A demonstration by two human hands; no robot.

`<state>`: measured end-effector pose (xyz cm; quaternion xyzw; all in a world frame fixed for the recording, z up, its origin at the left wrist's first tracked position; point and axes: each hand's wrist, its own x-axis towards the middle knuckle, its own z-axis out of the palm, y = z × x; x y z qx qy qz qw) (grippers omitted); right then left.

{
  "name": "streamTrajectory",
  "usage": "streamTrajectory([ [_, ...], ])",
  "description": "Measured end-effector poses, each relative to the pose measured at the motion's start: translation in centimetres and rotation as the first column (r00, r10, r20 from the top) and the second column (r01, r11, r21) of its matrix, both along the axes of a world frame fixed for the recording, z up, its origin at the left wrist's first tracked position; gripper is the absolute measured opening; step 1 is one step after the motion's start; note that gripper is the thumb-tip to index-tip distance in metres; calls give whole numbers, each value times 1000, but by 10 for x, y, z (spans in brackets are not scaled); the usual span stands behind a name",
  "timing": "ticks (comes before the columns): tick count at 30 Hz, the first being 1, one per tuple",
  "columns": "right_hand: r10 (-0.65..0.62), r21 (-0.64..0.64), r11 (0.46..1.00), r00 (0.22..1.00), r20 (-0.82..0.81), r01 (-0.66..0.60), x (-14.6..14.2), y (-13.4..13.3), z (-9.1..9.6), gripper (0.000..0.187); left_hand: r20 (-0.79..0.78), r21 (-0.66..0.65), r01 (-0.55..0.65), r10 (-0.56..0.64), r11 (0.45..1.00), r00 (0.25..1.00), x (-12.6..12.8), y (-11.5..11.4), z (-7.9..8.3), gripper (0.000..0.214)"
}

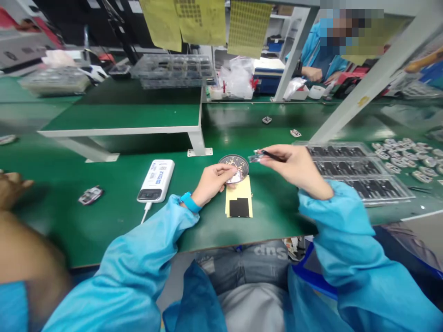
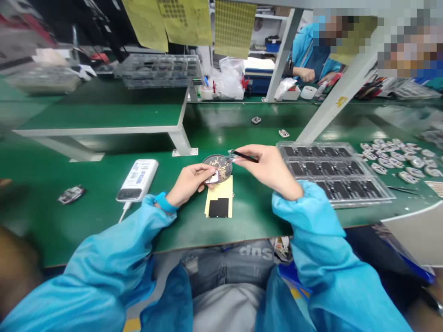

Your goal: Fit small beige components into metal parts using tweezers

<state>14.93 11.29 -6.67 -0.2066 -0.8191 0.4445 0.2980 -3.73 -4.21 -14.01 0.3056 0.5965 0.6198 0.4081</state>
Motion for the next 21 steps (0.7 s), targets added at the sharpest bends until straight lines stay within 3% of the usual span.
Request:
streamTrajectory([
  [4,72,-169,982,994,-84,-85,-31,-6,-30,33,-19,-18,-48,48,999,999,-5,2,-3,51],
  [9,113,-322,941,994,8,-105,-29,-8,-53,37,104,21,-47,45,999,994,-6,1,-1,54],
  [15,170,-456,882,983,73,-119,-30,-20,-66,37,73,116,-71,62,991,995,-2,-4,3,40],
  [21,143,-495,864,988,66,-92,-31,-25,-69,38,-55,119,-60,67,991,996,1,-7,1,37],
])
